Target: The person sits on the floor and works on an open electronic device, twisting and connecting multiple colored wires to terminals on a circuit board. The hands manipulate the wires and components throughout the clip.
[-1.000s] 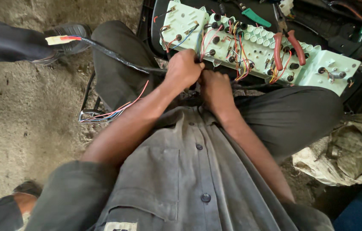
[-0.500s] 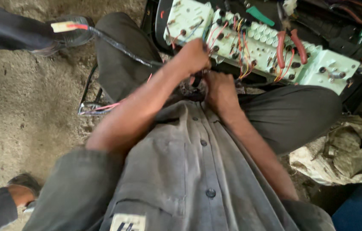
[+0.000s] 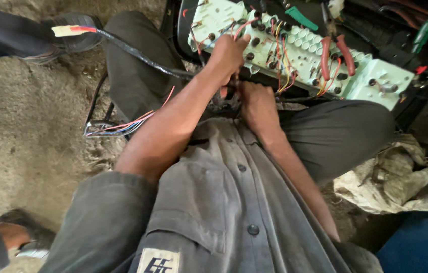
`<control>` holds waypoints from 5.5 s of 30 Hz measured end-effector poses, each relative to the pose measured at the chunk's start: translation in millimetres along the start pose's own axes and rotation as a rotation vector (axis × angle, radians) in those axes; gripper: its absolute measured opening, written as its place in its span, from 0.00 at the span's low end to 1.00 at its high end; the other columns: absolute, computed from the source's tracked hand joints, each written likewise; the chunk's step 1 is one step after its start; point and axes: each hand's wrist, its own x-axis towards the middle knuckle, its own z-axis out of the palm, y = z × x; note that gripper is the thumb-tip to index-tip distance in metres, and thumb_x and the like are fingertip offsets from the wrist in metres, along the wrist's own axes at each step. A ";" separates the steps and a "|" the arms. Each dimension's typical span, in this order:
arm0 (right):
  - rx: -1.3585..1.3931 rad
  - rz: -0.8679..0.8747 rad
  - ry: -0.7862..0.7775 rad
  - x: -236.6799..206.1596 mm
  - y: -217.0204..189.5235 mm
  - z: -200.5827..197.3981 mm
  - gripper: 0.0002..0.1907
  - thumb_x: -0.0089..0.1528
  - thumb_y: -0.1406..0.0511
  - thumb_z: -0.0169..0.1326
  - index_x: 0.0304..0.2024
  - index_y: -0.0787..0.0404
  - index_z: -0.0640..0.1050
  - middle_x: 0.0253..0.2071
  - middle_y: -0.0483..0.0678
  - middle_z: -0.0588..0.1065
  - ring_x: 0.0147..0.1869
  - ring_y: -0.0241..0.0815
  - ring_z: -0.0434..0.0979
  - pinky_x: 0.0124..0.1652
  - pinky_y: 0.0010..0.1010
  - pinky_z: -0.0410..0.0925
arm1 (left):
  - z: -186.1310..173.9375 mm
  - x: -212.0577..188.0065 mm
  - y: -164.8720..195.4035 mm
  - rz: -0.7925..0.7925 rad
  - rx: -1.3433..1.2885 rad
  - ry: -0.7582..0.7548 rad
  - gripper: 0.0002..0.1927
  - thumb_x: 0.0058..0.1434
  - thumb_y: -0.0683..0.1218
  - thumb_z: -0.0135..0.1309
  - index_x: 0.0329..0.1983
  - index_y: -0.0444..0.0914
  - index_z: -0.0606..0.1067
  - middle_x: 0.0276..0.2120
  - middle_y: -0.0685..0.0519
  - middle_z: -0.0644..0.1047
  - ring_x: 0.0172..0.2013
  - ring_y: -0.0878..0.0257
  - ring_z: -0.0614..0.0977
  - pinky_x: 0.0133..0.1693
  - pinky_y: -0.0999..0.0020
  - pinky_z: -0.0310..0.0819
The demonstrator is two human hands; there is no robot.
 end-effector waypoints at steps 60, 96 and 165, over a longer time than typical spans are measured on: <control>0.203 0.201 0.191 -3.8 -19.7 3.9 0.16 0.61 0.59 0.63 0.45 0.61 0.78 0.37 0.55 0.77 0.46 0.57 0.77 0.58 0.47 0.64 | -39.6 -0.4 -21.2 0.139 0.292 -0.311 0.08 0.59 0.43 0.61 0.36 0.33 0.83 0.26 0.49 0.82 0.26 0.63 0.78 0.31 0.63 0.72; 0.618 0.320 -0.288 29.7 30.2 8.0 0.18 0.64 0.56 0.57 0.38 0.66 0.80 0.30 0.50 0.79 0.33 0.40 0.77 0.35 0.36 0.69 | -34.4 -99.9 -84.7 0.329 0.065 -0.123 0.21 0.58 0.50 0.60 0.48 0.31 0.77 0.44 0.36 0.82 0.46 0.41 0.81 0.47 0.54 0.74; 0.638 0.186 0.096 10.8 11.8 -15.9 0.17 0.63 0.73 0.58 0.52 0.67 0.69 0.45 0.54 0.76 0.45 0.41 0.80 0.45 0.30 0.73 | -44.2 -99.9 -63.4 0.994 0.603 0.263 0.03 0.53 0.40 0.57 0.31 0.37 0.75 0.27 0.47 0.78 0.39 0.48 0.79 0.51 0.52 0.67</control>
